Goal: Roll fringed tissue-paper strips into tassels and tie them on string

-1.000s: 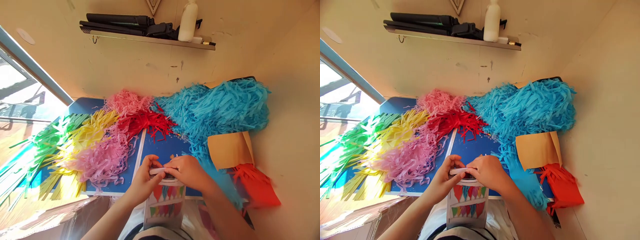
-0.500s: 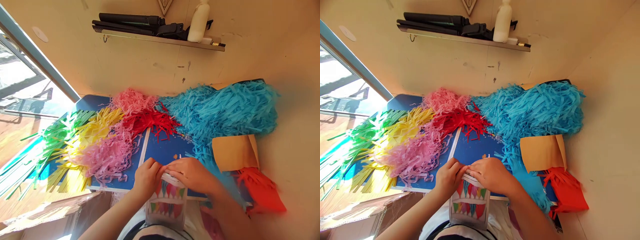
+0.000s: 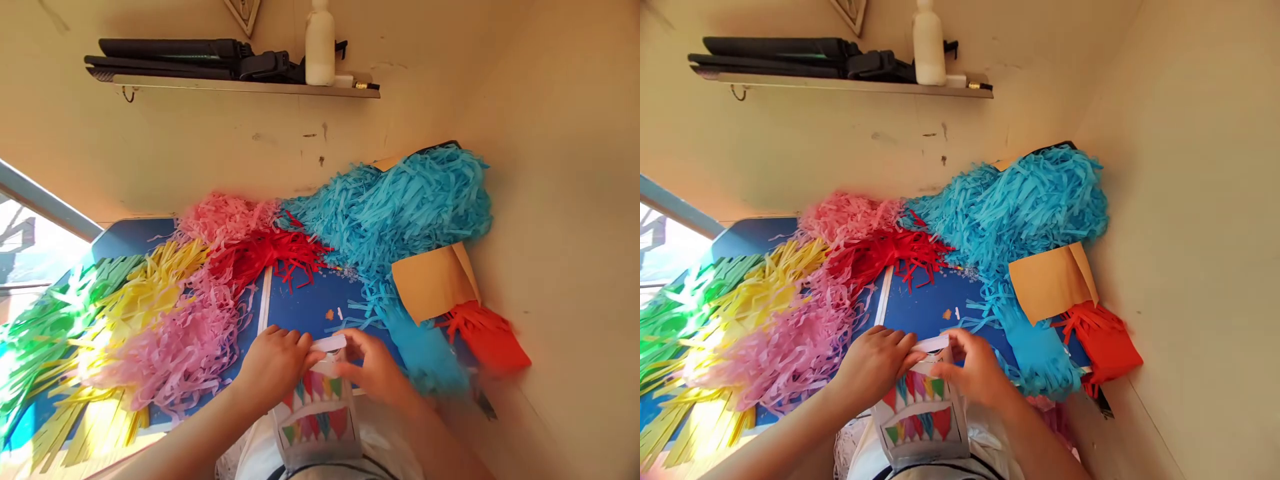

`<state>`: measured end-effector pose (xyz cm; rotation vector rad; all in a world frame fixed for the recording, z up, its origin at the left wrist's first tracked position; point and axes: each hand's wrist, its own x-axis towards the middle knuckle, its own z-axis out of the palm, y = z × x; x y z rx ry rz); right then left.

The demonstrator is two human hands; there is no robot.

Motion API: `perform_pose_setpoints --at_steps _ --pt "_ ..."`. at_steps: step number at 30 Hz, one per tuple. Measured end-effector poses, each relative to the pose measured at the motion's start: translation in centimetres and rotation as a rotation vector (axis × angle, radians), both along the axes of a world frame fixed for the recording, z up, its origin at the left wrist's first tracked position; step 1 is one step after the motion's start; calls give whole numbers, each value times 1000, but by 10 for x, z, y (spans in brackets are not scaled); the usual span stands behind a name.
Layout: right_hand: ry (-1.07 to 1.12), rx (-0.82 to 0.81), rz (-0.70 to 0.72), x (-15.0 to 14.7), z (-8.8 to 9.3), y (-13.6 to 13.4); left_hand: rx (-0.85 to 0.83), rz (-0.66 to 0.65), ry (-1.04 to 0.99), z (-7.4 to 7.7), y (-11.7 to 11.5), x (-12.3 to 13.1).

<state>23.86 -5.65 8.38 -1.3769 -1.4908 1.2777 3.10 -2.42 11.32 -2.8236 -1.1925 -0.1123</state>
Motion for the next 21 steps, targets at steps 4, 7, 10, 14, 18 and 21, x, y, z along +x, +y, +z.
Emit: perform_pose_setpoints --at_steps 4,7,10,14,18,21 --pt "-68 63 -29 -8 -10 -21 -69 -37 16 8 3 3" --pt "-138 133 2 -11 -5 -24 -219 -51 -57 15 5 11" --pt "-137 154 -4 -11 -2 -25 -358 -44 -155 19 5 16" --pt "-87 170 -1 -11 -5 -26 -470 -79 -293 24 8 14" --pt "-71 173 8 -12 -8 -28 -553 -167 -363 31 12 8" --pt "-67 167 4 -12 -8 -28 -571 -218 -371 34 13 7"
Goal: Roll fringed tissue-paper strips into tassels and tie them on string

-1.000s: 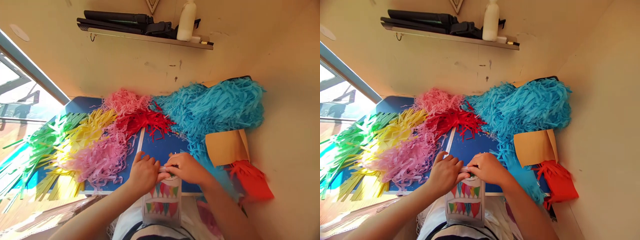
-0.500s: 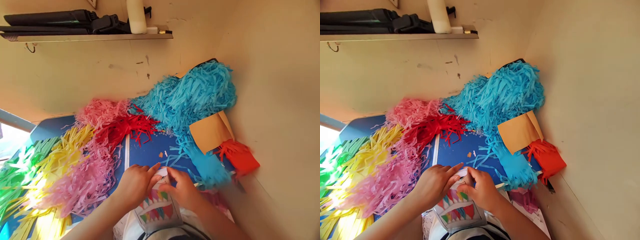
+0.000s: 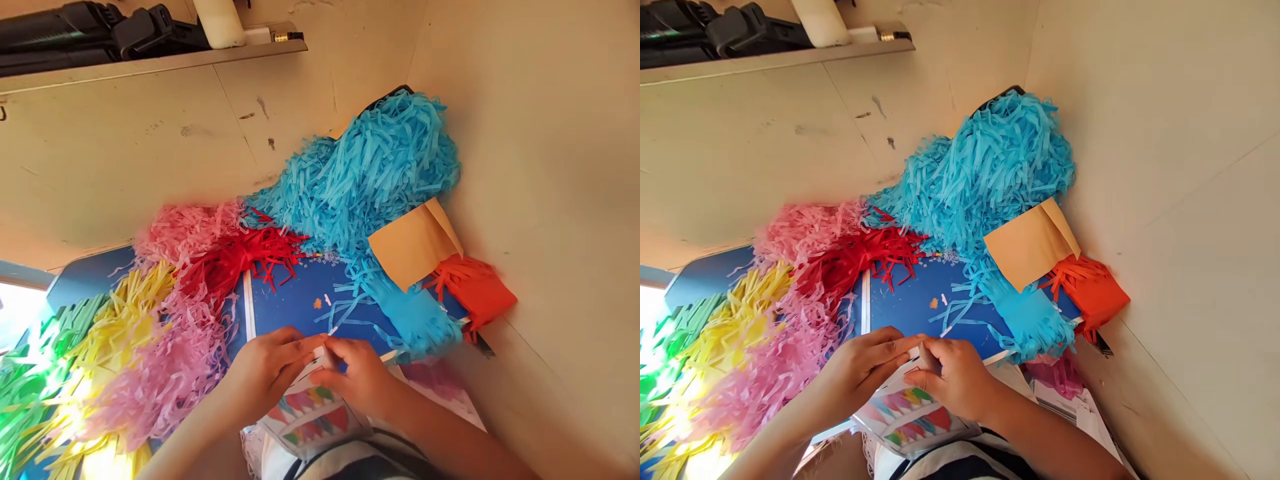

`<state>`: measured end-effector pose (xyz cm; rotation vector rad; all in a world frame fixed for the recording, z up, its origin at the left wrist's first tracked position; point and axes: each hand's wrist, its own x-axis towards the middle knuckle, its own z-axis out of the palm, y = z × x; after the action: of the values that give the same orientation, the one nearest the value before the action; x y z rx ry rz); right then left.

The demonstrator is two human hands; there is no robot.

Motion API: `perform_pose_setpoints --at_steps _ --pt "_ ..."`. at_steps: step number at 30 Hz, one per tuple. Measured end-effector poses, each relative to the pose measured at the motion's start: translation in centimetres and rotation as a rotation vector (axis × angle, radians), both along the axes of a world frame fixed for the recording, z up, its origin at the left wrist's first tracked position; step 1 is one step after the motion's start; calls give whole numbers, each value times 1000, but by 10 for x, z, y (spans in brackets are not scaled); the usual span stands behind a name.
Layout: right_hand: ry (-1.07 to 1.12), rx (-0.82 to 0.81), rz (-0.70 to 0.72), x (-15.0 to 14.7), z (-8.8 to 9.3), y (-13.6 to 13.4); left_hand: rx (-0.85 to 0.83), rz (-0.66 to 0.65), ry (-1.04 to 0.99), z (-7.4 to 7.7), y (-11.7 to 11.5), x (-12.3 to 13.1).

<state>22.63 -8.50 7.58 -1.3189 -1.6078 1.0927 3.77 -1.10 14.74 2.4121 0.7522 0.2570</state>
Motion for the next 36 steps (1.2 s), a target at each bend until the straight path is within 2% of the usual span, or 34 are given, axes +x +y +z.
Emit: perform_pose_setpoints --at_steps 8,13,19,24,31,36 --pt "15 34 6 -1 1 -2 194 -7 -31 -1 -5 -1" --pt "18 16 71 -2 11 -5 298 -18 -83 2 -6 1" --pt "53 1 96 -3 22 -6 325 -52 -151 6 -12 2" --pt "51 23 105 -5 19 -8 329 -67 -173 6 -15 -2" --pt "29 56 105 -9 16 -12 339 -84 -157 17 -21 -1" --pt "-37 95 31 -5 11 -16 298 -49 -152 18 -23 -7"
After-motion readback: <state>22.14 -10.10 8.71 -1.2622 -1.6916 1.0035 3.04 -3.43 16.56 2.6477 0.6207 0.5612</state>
